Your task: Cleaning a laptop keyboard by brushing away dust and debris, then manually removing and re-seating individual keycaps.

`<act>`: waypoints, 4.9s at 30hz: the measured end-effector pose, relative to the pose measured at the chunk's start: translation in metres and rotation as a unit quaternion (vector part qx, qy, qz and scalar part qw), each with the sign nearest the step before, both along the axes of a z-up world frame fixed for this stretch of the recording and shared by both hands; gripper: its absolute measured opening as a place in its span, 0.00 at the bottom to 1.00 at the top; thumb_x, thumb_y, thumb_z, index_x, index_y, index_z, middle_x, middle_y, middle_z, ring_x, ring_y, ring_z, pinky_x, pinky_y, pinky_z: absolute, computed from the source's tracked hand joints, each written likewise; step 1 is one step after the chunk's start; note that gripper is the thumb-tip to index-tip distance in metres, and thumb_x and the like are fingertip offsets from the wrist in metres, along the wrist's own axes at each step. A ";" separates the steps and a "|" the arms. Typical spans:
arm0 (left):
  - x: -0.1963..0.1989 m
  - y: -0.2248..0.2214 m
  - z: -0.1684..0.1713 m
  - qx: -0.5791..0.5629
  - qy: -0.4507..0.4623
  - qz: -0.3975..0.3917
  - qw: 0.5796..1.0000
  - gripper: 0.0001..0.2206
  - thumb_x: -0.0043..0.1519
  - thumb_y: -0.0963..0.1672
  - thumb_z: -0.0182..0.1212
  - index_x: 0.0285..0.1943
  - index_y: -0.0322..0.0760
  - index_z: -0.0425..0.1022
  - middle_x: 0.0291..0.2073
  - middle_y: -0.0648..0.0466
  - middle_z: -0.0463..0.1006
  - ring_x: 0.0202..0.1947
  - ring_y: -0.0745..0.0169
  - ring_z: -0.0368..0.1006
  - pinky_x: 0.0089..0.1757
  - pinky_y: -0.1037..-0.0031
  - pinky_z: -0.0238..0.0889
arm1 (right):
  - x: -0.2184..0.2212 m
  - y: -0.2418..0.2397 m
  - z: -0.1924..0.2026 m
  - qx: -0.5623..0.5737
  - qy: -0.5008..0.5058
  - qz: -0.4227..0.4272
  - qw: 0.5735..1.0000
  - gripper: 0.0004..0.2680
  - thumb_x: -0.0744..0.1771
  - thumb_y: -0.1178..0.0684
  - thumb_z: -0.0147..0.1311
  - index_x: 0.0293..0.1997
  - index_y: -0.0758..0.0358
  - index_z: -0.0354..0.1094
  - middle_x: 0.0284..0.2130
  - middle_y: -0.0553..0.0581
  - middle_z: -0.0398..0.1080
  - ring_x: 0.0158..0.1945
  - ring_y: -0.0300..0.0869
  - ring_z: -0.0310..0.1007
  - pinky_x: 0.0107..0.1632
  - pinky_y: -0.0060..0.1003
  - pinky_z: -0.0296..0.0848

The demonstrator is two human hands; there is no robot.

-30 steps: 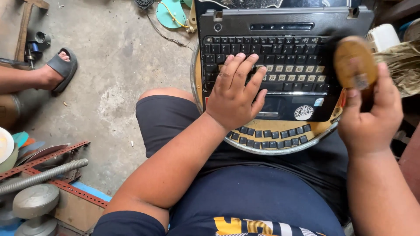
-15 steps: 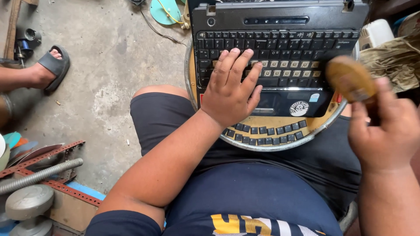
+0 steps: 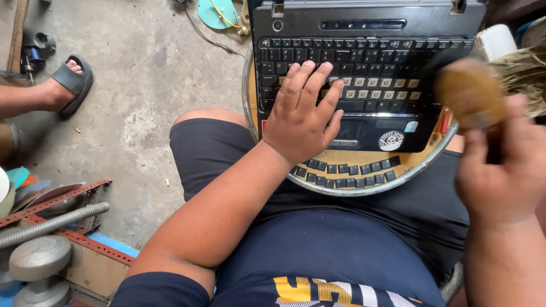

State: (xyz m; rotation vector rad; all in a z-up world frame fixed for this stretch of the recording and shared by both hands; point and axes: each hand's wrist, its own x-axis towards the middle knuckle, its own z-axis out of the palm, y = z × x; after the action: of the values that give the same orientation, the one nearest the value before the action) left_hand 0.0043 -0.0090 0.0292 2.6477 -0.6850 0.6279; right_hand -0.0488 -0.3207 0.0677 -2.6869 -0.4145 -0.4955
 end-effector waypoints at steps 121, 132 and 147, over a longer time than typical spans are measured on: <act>-0.063 -0.048 0.019 -0.659 0.374 0.136 0.638 0.15 0.65 0.43 0.65 0.59 0.34 0.78 0.39 0.51 0.81 0.34 0.69 0.77 0.34 0.83 0.69 | -0.036 0.089 -0.007 0.201 0.307 -0.160 0.916 0.17 0.72 0.34 0.48 0.63 0.48 0.65 0.42 0.67 0.75 0.52 0.64 0.74 0.53 0.59 0.71; -0.063 -0.034 0.010 -0.601 0.403 0.155 0.673 0.12 0.64 0.44 0.64 0.55 0.40 0.81 0.37 0.55 0.82 0.33 0.69 0.77 0.35 0.81 0.68 | -0.047 0.117 0.023 0.194 0.313 -0.182 0.912 0.18 0.69 0.33 0.49 0.64 0.43 0.63 0.44 0.67 0.76 0.53 0.64 0.75 0.57 0.59 0.71; -0.069 -0.057 0.016 -0.633 0.410 0.173 0.633 0.09 0.64 0.44 0.66 0.52 0.39 0.82 0.34 0.55 0.82 0.35 0.70 0.78 0.38 0.81 0.70 | -0.057 0.090 -0.008 0.201 0.272 -0.161 0.927 0.17 0.69 0.39 0.49 0.64 0.49 0.64 0.43 0.71 0.76 0.53 0.68 0.73 0.54 0.63 0.72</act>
State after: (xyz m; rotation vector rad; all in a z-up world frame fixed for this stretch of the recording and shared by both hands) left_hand -0.0652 -0.0664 0.0451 1.3428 0.4727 -0.1327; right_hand -0.1063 -0.2302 0.0600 -2.3497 0.2641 0.0924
